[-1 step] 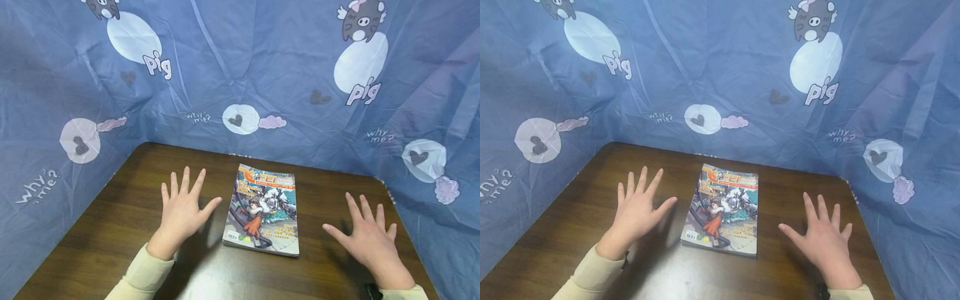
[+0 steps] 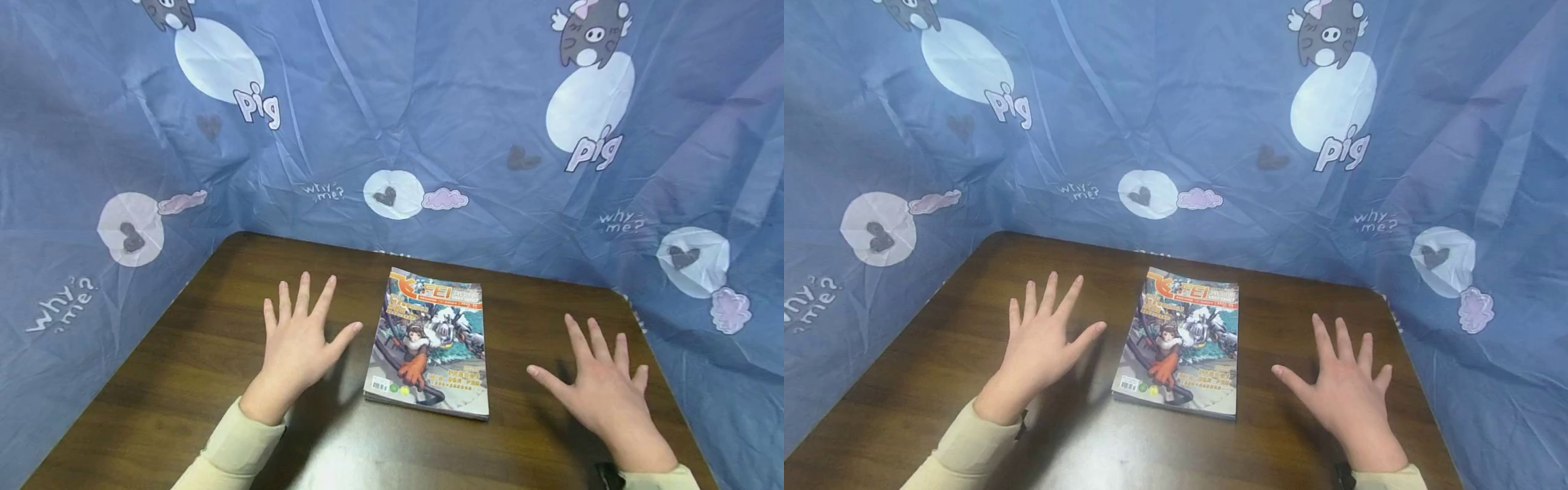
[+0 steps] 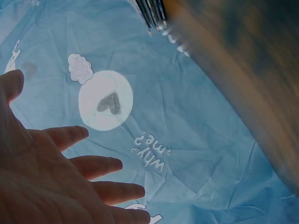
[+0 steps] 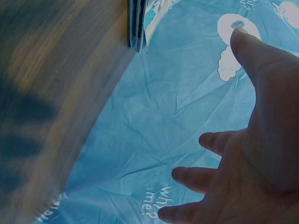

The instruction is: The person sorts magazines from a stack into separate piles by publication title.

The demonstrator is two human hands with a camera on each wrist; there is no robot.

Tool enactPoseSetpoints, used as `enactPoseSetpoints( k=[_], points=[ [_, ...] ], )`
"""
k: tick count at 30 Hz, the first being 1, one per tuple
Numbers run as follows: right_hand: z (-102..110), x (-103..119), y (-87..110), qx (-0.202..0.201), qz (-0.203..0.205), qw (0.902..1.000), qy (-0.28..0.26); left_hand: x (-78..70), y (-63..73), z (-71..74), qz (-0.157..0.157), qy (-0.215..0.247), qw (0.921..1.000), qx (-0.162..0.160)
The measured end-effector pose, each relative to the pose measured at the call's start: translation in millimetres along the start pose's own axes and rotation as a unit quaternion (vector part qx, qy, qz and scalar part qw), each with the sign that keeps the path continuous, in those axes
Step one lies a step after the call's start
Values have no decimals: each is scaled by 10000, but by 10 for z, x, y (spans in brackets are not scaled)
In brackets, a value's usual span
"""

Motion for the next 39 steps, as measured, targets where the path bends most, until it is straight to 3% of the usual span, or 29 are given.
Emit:
enactPoseSetpoints(
  k=[13, 24, 39],
  points=[
    [52, 102, -35, -357, 163, 9992, -31, -8, 2, 6, 94, 23, 9999, 126],
    [51, 177, -68, -393, 311, 9987, -60, -47, 17, -26, 49, -16, 9996, 283],
    [5, 256, -49, -403, 496, 9975, -297, -199, -9, -137, -107, 539, 9963, 658]
  ],
)
Point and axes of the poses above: each hand's wrist, its own y-axis away from the middle knuckle, its own z-axis out of the back of the hand, x = y × z, the point moved 6 cm from there along -y, towards the middle knuckle
